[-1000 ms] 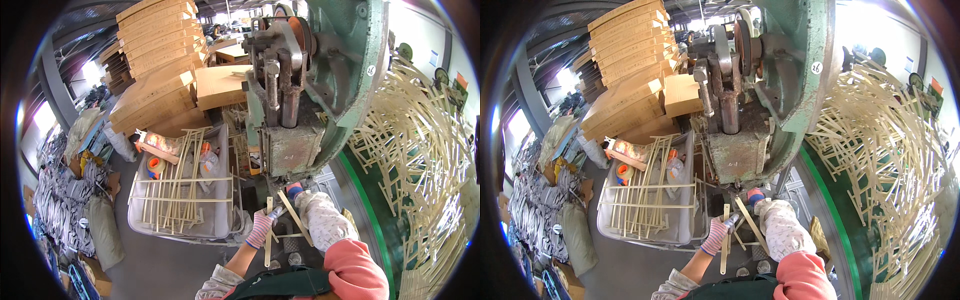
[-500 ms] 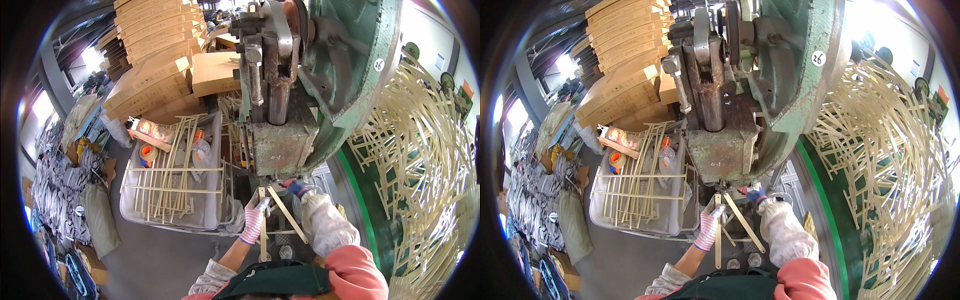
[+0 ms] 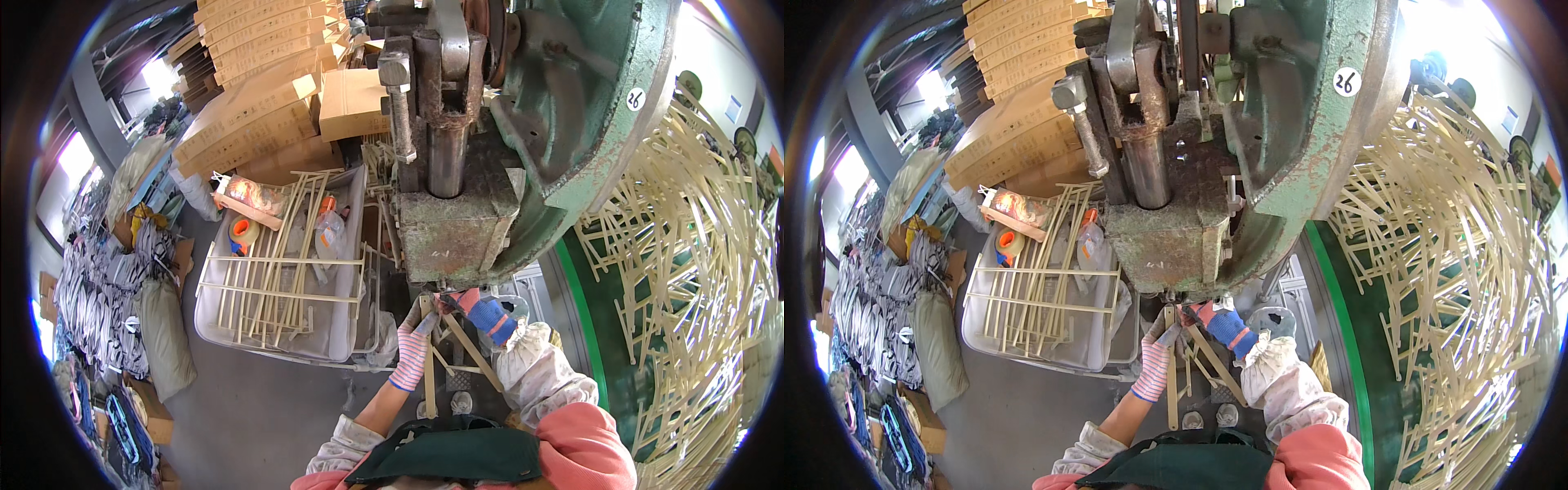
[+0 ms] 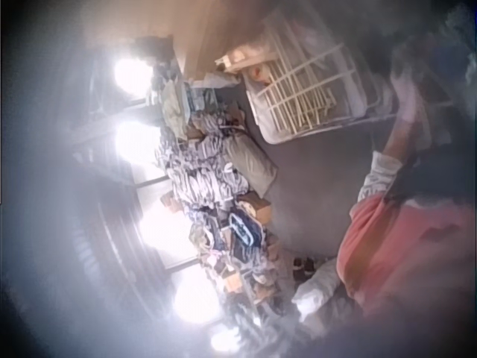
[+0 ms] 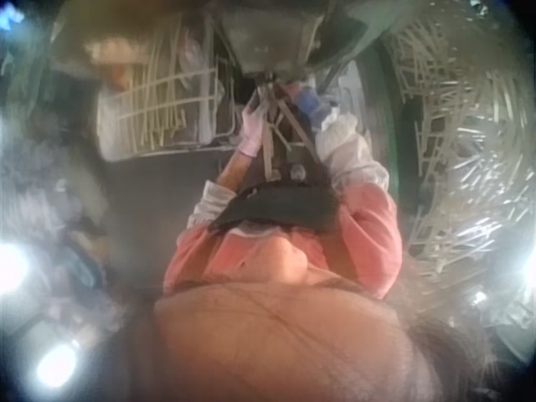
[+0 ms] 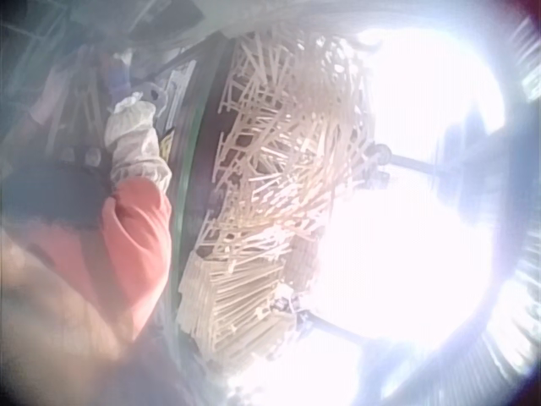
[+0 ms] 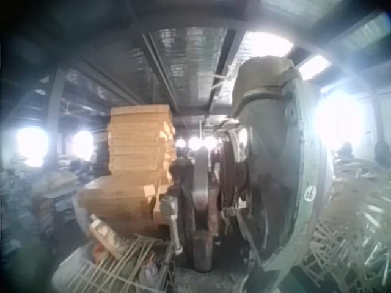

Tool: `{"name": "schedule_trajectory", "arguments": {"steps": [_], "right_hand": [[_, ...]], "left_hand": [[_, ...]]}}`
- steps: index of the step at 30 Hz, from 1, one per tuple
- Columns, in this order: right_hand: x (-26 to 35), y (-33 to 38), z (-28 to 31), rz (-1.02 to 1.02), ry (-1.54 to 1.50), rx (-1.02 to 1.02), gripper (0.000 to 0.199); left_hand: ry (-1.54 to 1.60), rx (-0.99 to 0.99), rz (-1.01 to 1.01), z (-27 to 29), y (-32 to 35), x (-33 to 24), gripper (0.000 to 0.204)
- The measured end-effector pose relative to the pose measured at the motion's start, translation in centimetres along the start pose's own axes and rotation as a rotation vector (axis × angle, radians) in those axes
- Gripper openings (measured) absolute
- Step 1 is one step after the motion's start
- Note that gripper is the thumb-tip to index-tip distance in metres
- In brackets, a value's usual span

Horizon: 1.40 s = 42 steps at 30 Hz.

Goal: The person picks up wooden frame components from a conveyor, removes plastic wrapping, and uses a press machine to join the pieces. They repeatedly place frames under the press, operate it, and then move the assembled frames to a pile.

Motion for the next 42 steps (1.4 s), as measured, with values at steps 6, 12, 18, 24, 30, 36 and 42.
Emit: {"name": "schedule_trajectory", "arguments": {"steps": [6,12,18,24,30,36,42], "right_hand": [[0.8,1.5,1.0,0.152,-0.084,-0.222,0.029],[5.4,5.7,1.2,0.223,-0.086,-0.129,0.024],[6.2,6.4,2.3,-0.016,-0.225,-0.238,0.020],[-1.0,3.4,0.3,-0.104,-0.418,-0.081,0.027],[-6.7,0.5,-0.4,-0.430,-1.235,-0.147,0.032],[1.9,5.2,2.3,0.276,0.097,-0.186,0.029],[5.3,5.7,3.1,0.088,-0.120,-0.099,0.030]], "left_hand": [[0.002,0.026,0.020,0.1,0.1,-0.4,0.032],[-0.091,-0.007,0.029,-0.5,0.4,-1.3,0.029],[-0.103,0.080,0.024,-0.6,-0.4,-2.1,0.036],[-0.123,0.145,0.110,-0.9,-0.4,-2.9,0.027],[-0.217,0.296,0.067,-2.0,-0.3,-4.4,0.025],[-0.218,0.282,0.054,-1.1,-0.4,-4.0,0.028],[-0.266,0.291,0.053,-0.9,-0.6,-4.0,0.026]]}}
Point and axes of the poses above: each hand's wrist, its own y-axis away from the middle knuckle, its own z-axis out of the back of the hand, x = y × z, the point moved 5 cm from there along -y, towards the middle knuckle, and after that the axes turned 4 degrees about -x, right-handed, at the moved point
